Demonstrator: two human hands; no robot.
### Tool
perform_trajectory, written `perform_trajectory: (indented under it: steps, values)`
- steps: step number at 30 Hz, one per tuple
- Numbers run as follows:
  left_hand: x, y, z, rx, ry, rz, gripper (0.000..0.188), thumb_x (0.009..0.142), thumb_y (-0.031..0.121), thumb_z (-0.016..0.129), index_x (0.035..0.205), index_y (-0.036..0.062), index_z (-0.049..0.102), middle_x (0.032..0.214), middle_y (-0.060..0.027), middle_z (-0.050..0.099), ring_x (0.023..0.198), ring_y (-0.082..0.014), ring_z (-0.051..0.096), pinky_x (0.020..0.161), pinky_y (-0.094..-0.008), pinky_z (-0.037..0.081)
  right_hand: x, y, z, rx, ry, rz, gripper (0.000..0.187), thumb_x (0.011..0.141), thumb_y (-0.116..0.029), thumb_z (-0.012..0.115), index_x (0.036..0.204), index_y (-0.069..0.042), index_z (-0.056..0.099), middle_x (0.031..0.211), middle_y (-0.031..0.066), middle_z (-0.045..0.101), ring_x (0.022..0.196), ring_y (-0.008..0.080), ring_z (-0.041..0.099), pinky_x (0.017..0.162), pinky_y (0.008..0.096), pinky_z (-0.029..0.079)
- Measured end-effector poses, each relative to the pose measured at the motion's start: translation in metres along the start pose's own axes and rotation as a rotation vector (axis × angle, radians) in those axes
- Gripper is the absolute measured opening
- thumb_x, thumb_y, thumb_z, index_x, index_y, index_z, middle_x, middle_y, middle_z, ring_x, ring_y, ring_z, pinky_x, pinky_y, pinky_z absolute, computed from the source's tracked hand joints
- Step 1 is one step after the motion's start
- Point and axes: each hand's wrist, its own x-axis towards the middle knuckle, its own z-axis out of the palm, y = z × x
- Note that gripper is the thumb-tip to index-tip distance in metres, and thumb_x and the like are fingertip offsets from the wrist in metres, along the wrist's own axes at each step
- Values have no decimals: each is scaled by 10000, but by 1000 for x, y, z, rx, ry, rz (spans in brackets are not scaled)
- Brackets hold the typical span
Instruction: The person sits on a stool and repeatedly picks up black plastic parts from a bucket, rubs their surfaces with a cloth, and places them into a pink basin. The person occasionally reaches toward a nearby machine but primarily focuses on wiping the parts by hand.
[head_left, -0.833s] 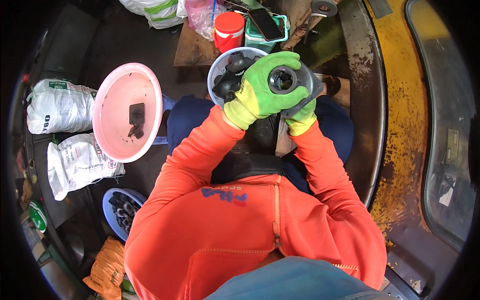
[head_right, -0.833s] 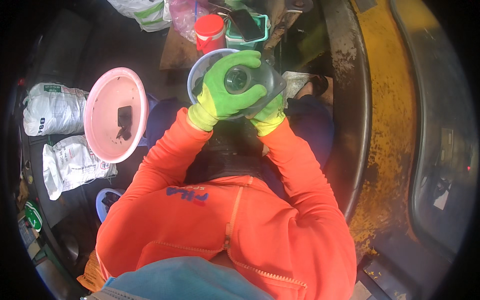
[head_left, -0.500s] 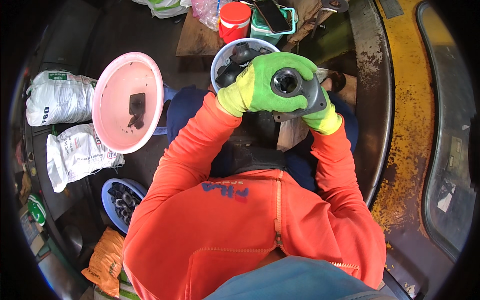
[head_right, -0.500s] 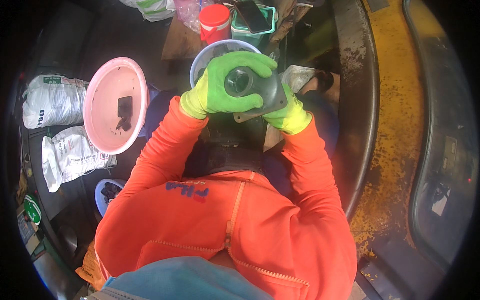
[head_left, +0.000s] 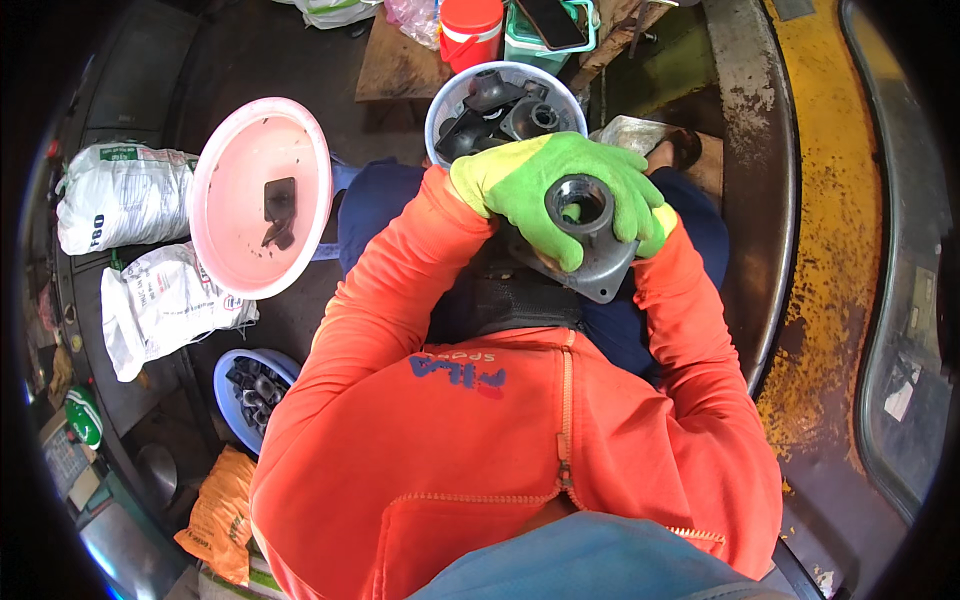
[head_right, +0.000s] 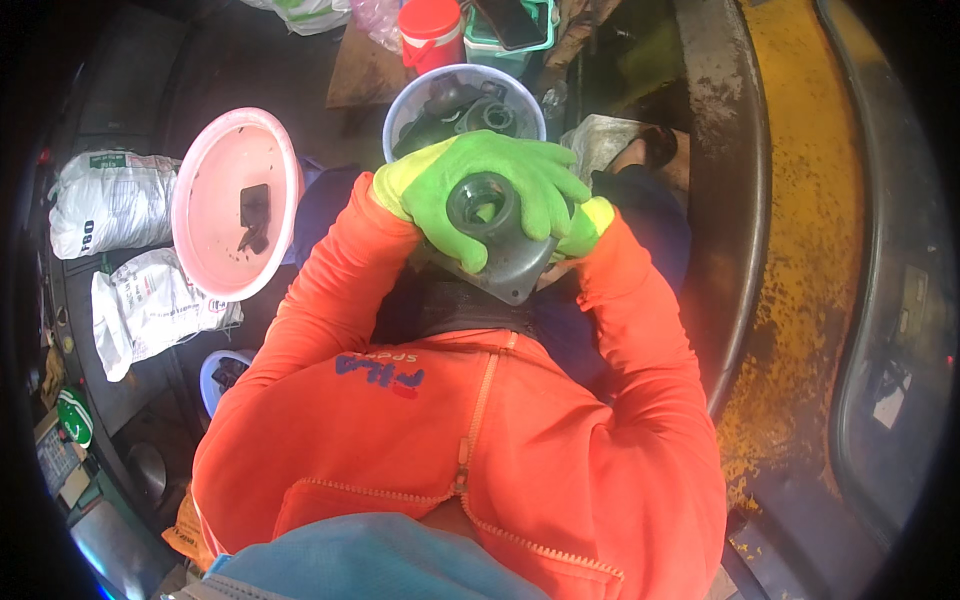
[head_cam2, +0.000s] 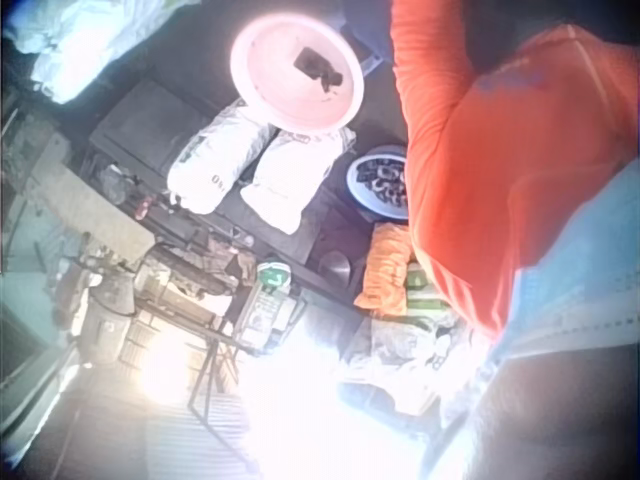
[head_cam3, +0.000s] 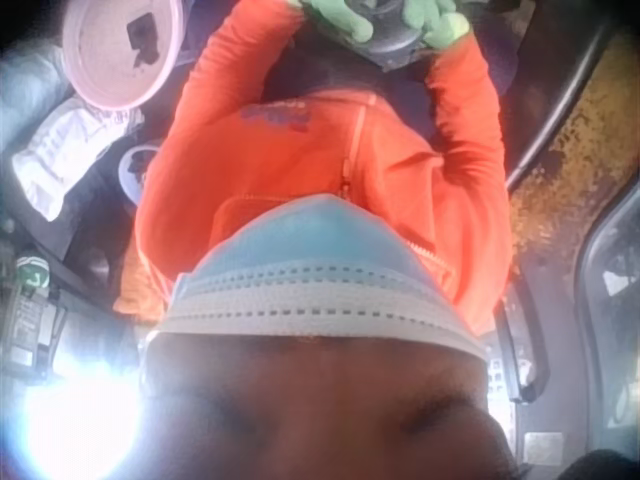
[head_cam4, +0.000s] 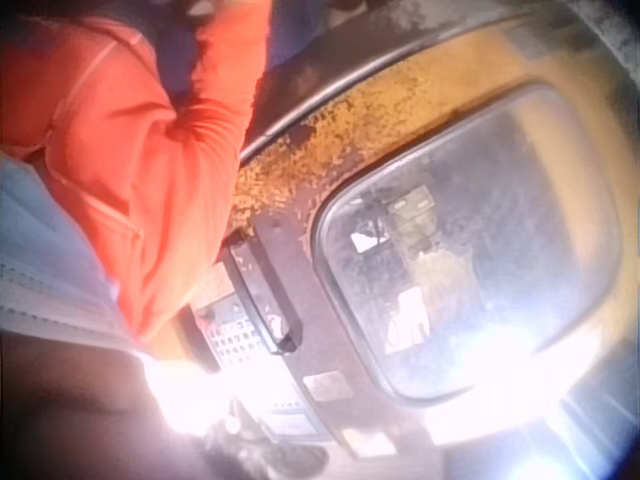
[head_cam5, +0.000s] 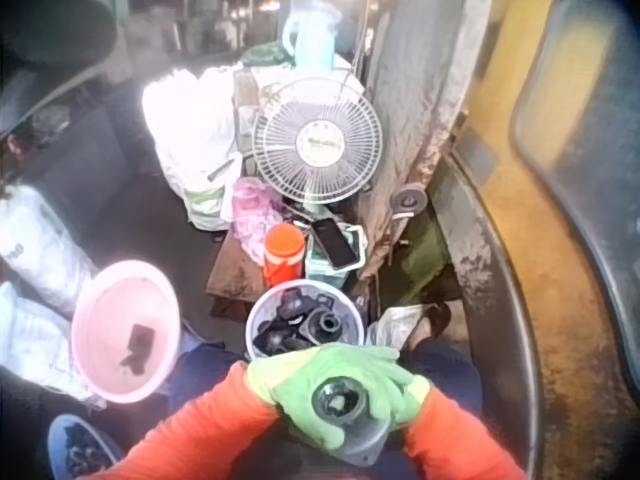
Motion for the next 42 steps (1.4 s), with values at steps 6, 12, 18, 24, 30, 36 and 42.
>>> perform_trajectory:
  steps: [6, 12, 18, 24, 30, 36, 42]
  values:
    - [-2, -2, -4, 330, 389, -71, 459, 643, 155, 805, 1064, 45, 662, 1180, -127, 660, 1216, -330, 562, 1001, -444, 455, 32, -1, 8, 45, 359, -72, 717, 600, -243, 889, 1207, -29, 571, 1139, 79, 639, 1044, 234, 622, 910, 356, 491]
    - [-2, -6, 3, 466, 508, -56, 445, 627, 157, 839, 1021, 55, 659, 1128, -125, 680, 1097, -291, 638, 961, -399, 503, 40, 2, 14, -356, 456, -232, 860, 528, -240, 900, 1292, -78, 539, 1239, 63, 606, 1142, 248, 584, 965, 369, 463]
    - [-10, 4, -4, 260, 359, -90, 456, 638, 128, 818, 1057, 37, 661, 1188, -133, 658, 1176, -322, 586, 1007, -429, 445, 37, -6, 6, -181, 180, -215, 834, 595, -353, 912, 1299, -94, 547, 1229, 67, 615, 1144, 270, 585, 966, 388, 471]
    - [-15, 7, 1, 162, 305, -115, 440, 628, 190, 830, 1015, 46, 676, 1150, -130, 674, 1158, -328, 592, 985, -431, 449, 23, -20, 6, -330, 80, -163, 700, 665, -313, 890, 1253, -78, 590, 1186, 83, 638, 1112, 261, 600, 932, 378, 495]
    - [-15, -2, 1, 72, 276, -132, 455, 619, 215, 844, 1005, 39, 680, 1138, -139, 678, 1128, -328, 604, 977, -424, 455, 21, -21, 7, -258, 104, -97, 685, 668, -304, 891, 1238, -69, 593, 1174, 73, 636, 1083, 242, 603, 917, 370, 483]
    - [-15, -6, 3, 47, 243, -129, 460, 614, 218, 852, 997, 32, 680, 1127, -151, 679, 1122, -326, 606, 967, -420, 458, 16, -18, 5, -266, 83, -124, 687, 674, -303, 887, 1248, -75, 585, 1186, 74, 632, 1110, 240, 592, 921, 373, 468]
    - [-13, -12, 4, -167, 172, -102, 428, 607, 177, 831, 973, 17, 678, 1100, -155, 689, 1102, -310, 622, 984, -424, 461, -1, 3, 17, -175, 60, 1, 649, 716, -227, 856, 1282, -84, 573, 1265, 62, 600, 1155, 229, 577, 973, 360, 458]
